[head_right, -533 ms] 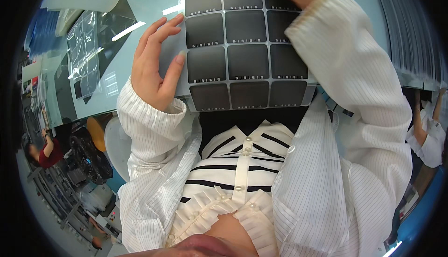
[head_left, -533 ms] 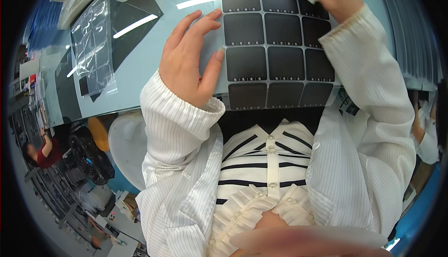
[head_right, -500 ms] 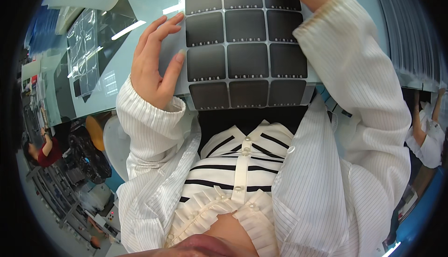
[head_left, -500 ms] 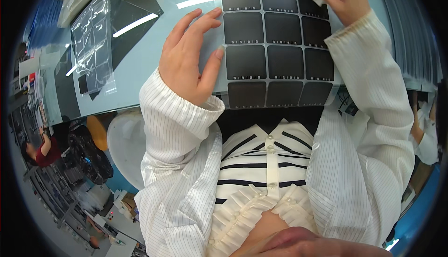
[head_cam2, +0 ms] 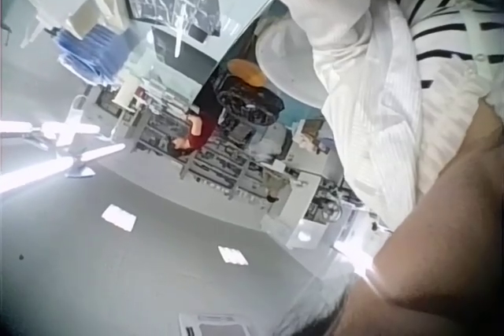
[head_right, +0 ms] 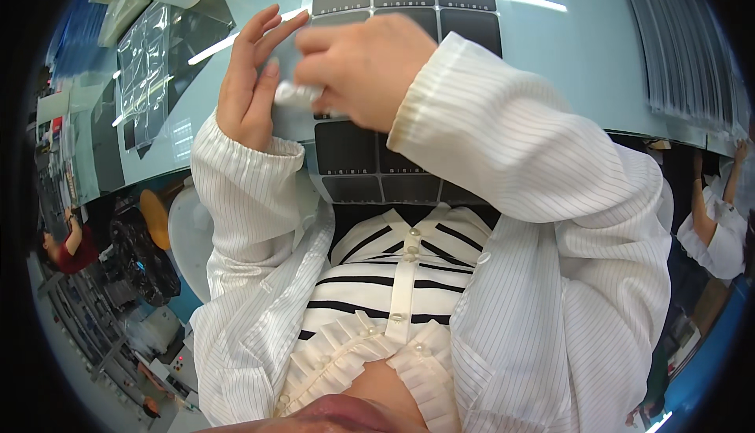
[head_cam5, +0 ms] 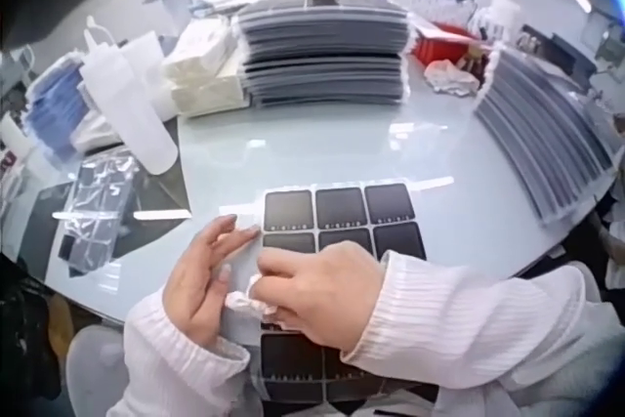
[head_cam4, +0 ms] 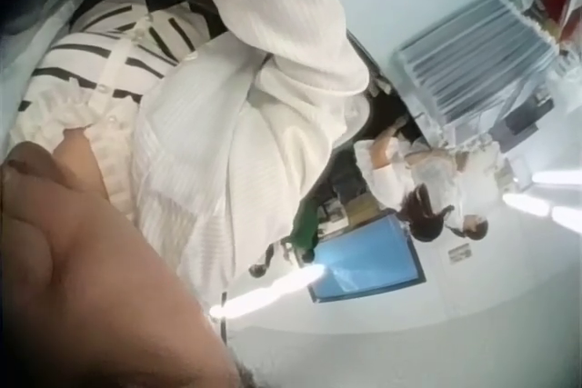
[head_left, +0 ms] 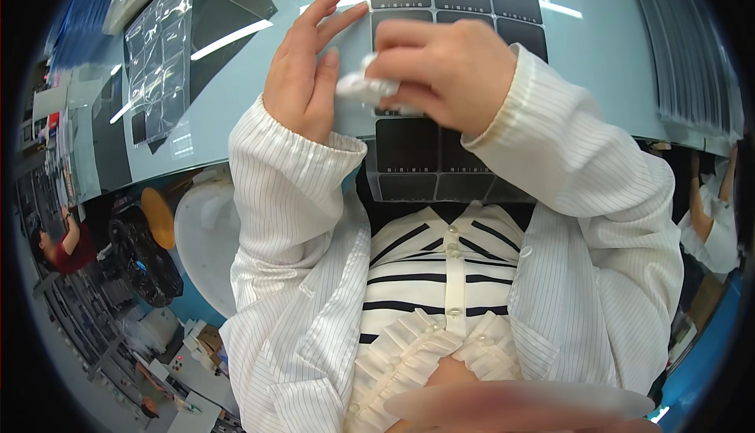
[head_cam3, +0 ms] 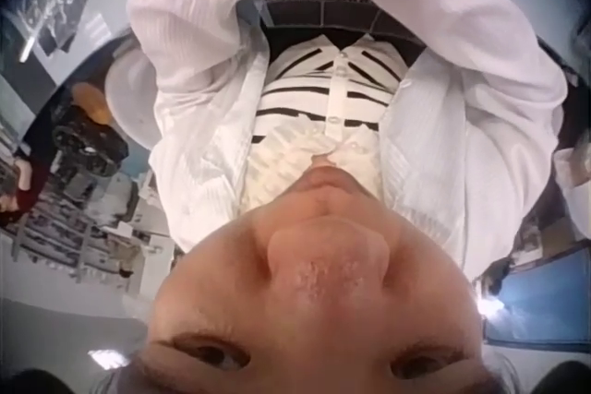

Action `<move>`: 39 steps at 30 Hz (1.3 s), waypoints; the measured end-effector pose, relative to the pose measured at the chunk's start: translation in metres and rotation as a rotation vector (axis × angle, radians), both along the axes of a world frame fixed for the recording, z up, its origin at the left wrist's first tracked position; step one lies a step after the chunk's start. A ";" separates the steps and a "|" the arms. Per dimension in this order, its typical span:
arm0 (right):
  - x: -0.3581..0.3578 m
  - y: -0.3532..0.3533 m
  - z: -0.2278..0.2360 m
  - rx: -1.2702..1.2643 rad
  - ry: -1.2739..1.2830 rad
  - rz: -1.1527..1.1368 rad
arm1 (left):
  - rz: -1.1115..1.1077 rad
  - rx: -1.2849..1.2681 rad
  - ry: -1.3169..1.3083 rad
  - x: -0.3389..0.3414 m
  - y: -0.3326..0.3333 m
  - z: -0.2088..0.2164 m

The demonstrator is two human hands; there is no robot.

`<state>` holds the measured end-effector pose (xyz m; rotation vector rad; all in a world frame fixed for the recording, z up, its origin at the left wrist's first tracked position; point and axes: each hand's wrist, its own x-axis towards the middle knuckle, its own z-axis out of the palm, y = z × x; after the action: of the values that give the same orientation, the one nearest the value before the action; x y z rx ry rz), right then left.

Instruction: Cleaning and inspecting small square electronic components on a grid sheet at a manufacturing workstation.

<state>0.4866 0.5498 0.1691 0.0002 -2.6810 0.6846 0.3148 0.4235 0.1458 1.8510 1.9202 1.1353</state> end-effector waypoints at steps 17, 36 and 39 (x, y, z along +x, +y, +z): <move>-0.008 0.003 -0.014 0.276 0.074 -0.266 | 0.011 0.032 -0.099 0.002 -0.001 -0.008; 0.188 0.139 -0.017 0.002 0.049 -0.942 | 0.052 -0.030 0.057 0.005 -0.004 0.002; 0.183 0.126 -0.015 0.028 0.076 -1.024 | 0.013 -0.049 0.021 0.005 -0.002 0.002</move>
<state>0.6700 0.6759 0.1542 -1.1985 -2.1746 0.2834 0.3196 0.4212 0.1480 1.8349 1.9558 1.0665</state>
